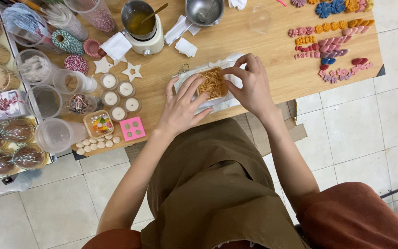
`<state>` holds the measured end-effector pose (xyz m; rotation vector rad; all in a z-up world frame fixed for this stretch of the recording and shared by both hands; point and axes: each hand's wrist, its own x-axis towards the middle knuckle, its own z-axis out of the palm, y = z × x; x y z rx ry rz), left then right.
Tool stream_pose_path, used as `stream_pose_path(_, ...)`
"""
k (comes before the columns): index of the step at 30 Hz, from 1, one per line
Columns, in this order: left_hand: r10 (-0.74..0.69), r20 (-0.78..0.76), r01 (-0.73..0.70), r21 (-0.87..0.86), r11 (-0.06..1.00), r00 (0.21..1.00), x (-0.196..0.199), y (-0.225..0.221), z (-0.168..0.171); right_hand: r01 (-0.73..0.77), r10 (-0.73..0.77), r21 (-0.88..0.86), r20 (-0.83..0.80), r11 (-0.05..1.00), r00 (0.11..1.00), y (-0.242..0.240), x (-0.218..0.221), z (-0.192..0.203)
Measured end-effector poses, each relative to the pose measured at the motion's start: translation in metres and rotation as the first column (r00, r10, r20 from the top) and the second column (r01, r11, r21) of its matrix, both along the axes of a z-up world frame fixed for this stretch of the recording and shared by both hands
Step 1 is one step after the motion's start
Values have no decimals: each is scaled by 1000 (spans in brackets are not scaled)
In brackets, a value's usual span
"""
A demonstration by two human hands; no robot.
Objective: The person stirs a substance in a small melting pot, places a square wax decoration into a small clear box containing shredded paper, and wraps a red and white string around the box, tying it with a bow.
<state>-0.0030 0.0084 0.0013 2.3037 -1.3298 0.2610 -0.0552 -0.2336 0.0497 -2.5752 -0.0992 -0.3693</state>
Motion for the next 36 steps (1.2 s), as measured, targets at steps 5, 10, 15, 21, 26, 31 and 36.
stream_pose_path(5, -31, -18, 31, 0, 1000, 999, -3, 1, -3, -43, 47, -119, 25, 992, 999, 5, 2, -2)
stream_pose_path(10, 3, -45, 2, 108, 994, 999, 0, -10, -7, -26, 19, -187, -43, 982, 999, 16, 8, -12)
stream_pose_path(15, 37, -28, -37, 29, 999, 999, 0, -4, -5, -12, 6, -135, -42, 991, 999, 11, 9, -4)
stream_pose_path(21, 74, -47, -71, 44, 996, 996, 0, 3, -5, -122, 130, -187, 33, 975, 991, 6, 5, 4)
stream_pose_path(26, -5, -3, 5, 3, 1000, 1000, -2, -5, -10, -157, 158, -293, -23, 943, 987, 11, 2, -4)
stream_pose_path(31, -40, -76, 48, 111, 993, 996, 0, -12, -17, -175, 179, -255, -6, 951, 984, 10, -5, -7)
stream_pose_path(36, 15, 2, -15, 48, 999, 1000, 0, -8, -11, -108, 113, -170, 21, 979, 993, 2, -4, 3)
